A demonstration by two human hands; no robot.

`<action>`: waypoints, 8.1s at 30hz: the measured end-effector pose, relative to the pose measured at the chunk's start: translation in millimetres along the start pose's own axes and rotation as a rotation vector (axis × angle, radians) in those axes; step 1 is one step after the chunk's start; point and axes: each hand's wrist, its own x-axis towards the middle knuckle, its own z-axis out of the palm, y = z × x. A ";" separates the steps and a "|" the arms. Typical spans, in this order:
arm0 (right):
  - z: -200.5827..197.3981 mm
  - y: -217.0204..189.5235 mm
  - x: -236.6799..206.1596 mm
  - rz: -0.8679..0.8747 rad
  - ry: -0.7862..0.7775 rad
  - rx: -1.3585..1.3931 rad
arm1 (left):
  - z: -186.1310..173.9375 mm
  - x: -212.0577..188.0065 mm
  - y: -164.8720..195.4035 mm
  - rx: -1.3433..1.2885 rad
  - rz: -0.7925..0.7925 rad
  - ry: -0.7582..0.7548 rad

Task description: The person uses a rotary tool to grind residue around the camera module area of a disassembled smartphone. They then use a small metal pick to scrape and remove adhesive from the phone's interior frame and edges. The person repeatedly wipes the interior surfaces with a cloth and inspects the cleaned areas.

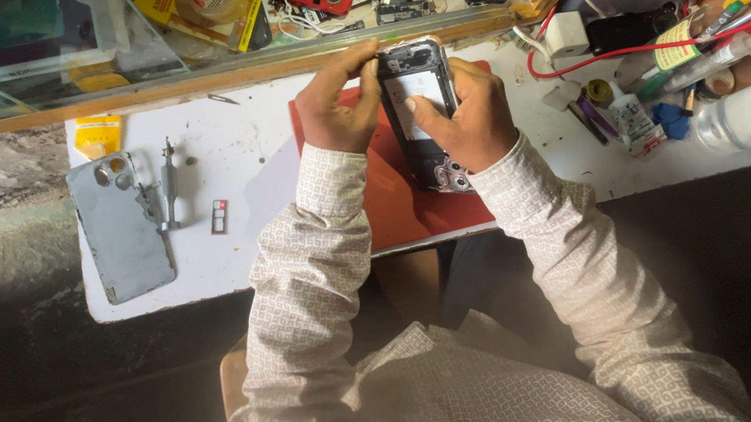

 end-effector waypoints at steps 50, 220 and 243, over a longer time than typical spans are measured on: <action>-20.9 26.6 7.4 0.054 -0.191 -0.328 | 24.0 -15.8 -23.9 0.440 0.035 -0.231; -23.7 25.3 2.2 0.153 -0.191 -0.293 | 11.7 -13.5 -10.4 0.099 -0.213 -0.244; -10.3 27.8 1.9 -0.018 -0.161 -0.412 | 13.8 -9.1 -2.5 0.553 0.303 -0.262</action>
